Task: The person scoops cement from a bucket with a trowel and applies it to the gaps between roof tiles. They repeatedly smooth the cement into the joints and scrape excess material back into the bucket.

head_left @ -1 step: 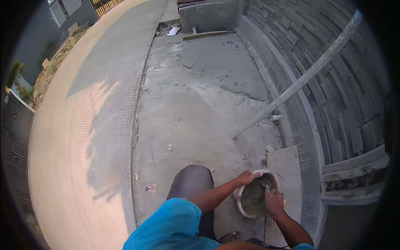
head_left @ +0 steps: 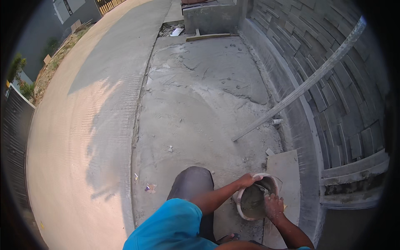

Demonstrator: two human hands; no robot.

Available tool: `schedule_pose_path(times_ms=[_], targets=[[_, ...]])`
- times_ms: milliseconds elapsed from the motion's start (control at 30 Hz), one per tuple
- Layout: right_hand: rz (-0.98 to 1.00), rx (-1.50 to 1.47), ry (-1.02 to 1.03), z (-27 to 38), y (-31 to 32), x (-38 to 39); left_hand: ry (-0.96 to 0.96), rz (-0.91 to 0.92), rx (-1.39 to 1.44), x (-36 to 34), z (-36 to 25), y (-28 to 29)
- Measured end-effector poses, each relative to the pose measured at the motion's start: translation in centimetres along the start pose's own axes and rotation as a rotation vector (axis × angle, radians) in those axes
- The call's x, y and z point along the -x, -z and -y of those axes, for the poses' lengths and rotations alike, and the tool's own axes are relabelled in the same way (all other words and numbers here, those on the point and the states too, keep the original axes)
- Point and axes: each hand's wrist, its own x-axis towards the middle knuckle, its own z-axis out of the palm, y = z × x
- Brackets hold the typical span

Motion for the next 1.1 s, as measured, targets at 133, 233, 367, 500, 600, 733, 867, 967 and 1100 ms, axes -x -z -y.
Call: schedule_pose_path(times_ms=[133, 233, 367, 500, 600, 733, 867, 967, 1100], targets=[[0.239, 0.000, 0.060, 0.6, 10.3, 4.0, 0.050, -0.020, -0.016, -1.0, 0.1, 0.5], [0.133, 0.065, -0.173, -0.9, 10.8, 1.8, 0.026, -0.031, -0.040, -1.9, 0.4, 0.2], [0.008, 0.020, -0.089, 1.0, 5.7, -3.8, -0.110, 0.002, -0.163, -2.8, 2.1, -1.2], [0.050, 0.051, -0.145, 3.8, -0.6, -1.3, -0.148, 0.053, -0.104, -2.3, 2.6, -0.7], [0.089, 0.013, -0.058, 5.2, 4.1, 1.6, -0.107, 0.014, -0.107, -2.4, 2.4, 0.3], [-0.002, 0.073, -0.088, 3.0, 9.6, 3.8, -0.185, -0.019, -0.050, -0.8, 1.2, -1.4], [0.271, -0.008, -0.271, 0.4, 8.6, 0.4, -0.081, -0.075, -0.278, 1.1, -0.8, -1.6], [0.461, -0.164, -0.360, 1.1, 3.6, 0.4, -0.162, -0.148, -0.127, 1.7, -1.2, -0.7], [0.553, -0.777, -0.530, 2.2, 1.0, 3.2, -0.216, -0.116, -0.191, 2.3, -0.8, -1.4]])
